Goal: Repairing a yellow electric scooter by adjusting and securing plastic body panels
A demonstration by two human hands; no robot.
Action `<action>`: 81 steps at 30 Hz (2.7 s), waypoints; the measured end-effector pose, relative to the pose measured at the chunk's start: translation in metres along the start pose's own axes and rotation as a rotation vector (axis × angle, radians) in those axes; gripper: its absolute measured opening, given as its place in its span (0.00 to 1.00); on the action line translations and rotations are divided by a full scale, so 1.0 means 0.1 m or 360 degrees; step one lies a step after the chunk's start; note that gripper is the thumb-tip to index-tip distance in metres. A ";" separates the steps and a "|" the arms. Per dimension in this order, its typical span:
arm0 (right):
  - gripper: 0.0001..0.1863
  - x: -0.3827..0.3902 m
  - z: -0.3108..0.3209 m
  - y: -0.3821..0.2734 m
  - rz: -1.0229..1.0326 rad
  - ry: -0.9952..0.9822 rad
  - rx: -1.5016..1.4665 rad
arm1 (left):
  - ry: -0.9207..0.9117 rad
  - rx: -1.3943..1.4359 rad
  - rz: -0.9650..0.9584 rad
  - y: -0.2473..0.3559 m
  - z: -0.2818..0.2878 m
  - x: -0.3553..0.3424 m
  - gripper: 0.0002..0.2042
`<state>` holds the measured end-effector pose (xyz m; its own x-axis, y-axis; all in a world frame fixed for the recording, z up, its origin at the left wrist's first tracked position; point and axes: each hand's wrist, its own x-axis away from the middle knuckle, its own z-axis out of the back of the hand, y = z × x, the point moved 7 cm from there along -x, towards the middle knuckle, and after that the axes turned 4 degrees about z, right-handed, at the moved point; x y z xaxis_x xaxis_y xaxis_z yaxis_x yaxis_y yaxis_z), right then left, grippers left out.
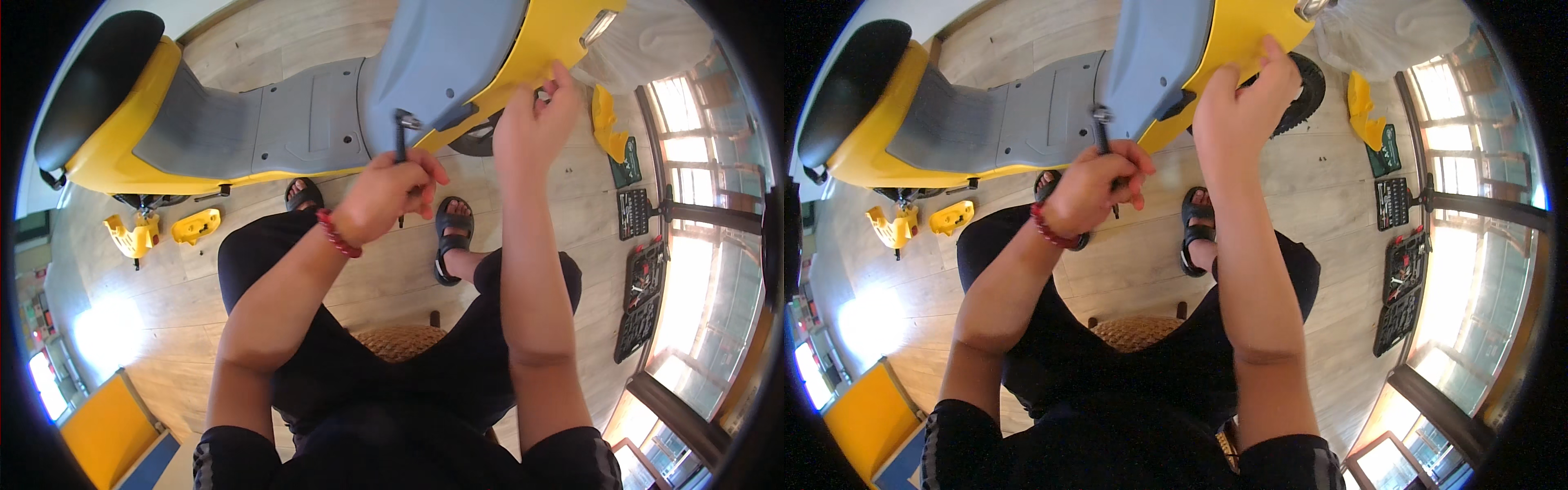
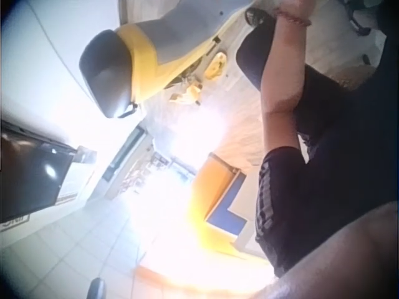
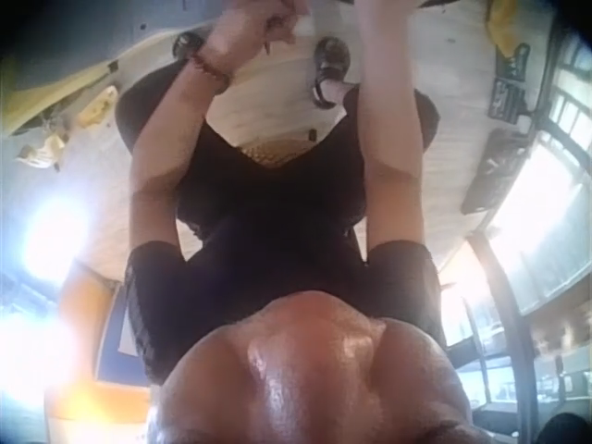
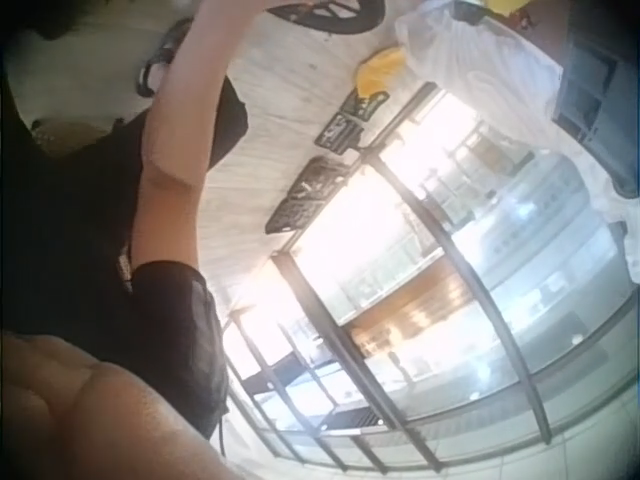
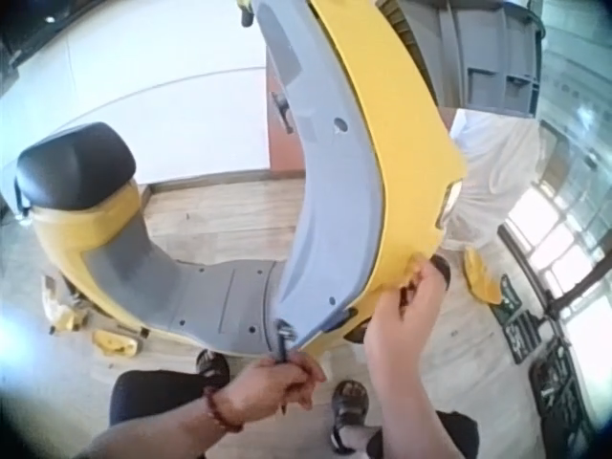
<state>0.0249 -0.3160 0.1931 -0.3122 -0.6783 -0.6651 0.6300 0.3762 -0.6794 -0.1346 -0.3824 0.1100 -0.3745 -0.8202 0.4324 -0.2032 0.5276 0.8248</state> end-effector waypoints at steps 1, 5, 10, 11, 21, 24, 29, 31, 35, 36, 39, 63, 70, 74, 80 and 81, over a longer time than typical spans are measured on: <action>0.18 0.11 0.07 -0.05 -0.0011 -0.0004 0.0001 | 0.0003 -0.0001 0.0011 -0.03 -0.02 0.00 0.07; 0.13 0.62 0.07 -0.11 -0.0749 -0.1318 -0.0767 | -0.0143 -0.1012 -0.0206 -0.11 -0.21 -0.10 0.10; 0.14 0.95 0.29 -0.02 -0.1197 -0.2027 -0.0481 | -0.0259 -0.2210 -0.0354 -0.16 -0.44 -0.06 0.08; 0.15 0.99 0.28 0.01 -0.1230 -0.2069 -0.0490 | -0.0279 -0.2218 -0.0344 -0.14 -0.47 -0.08 0.08; 0.17 0.94 0.43 0.24 -0.0886 -0.1474 -0.0480 | -0.0192 -0.2113 -0.1266 0.21 -0.52 -0.10 0.13; 0.14 0.91 0.54 0.28 -0.0756 -0.1265 -0.0327 | 0.0313 -0.2069 -0.1476 0.37 -0.41 -0.05 0.16; 0.11 0.89 0.61 0.38 -0.0725 -0.0914 -0.0314 | 0.0477 -0.1188 -0.0525 0.29 0.16 -0.35 0.12; 0.11 0.93 0.58 0.34 -0.0701 -0.0827 -0.0294 | 0.0072 -0.0314 0.0031 0.02 0.14 -0.45 0.12; 0.11 1.05 0.43 0.22 -0.0593 -0.0788 -0.0222 | -0.0111 -0.0022 -0.0024 -0.06 -0.08 -0.57 0.15; 0.12 1.10 0.37 0.23 -0.0651 -0.0839 -0.0208 | -0.0188 0.0048 -0.0011 -0.07 -0.13 -0.60 0.14; 0.12 1.21 0.25 0.29 -0.0729 -0.0826 -0.0262 | -0.0301 0.0153 0.0013 -0.09 -0.12 -0.68 0.14; 0.10 1.33 0.17 0.27 -0.0687 -0.0630 -0.0449 | -0.0344 0.0122 -0.0058 -0.05 -0.08 -0.69 0.12; 0.11 1.22 0.20 0.16 -0.0183 -0.0720 0.0029 | -0.0337 0.0054 -0.0062 -0.06 -0.07 -0.70 0.15; 0.09 1.18 0.17 0.21 -0.0735 -0.0787 -0.0371 | -0.0272 0.0068 -0.0013 -0.06 -0.04 -0.69 0.15; 0.12 1.37 0.09 0.24 -0.2156 -0.0434 -0.1903 | -0.0377 0.0191 -0.0031 -0.04 -0.14 -0.70 0.14; 0.12 1.43 0.06 0.20 -0.2467 -0.0301 -0.2119 | -0.0363 0.0193 -0.0017 -0.05 -0.13 -0.70 0.14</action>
<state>-0.0027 -0.4098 0.0863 0.1536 -0.8266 0.5415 -0.8566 -0.3846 -0.3441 -0.0954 -0.3306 0.0810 -0.5630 -0.7623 0.3192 -0.3101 0.5529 0.7734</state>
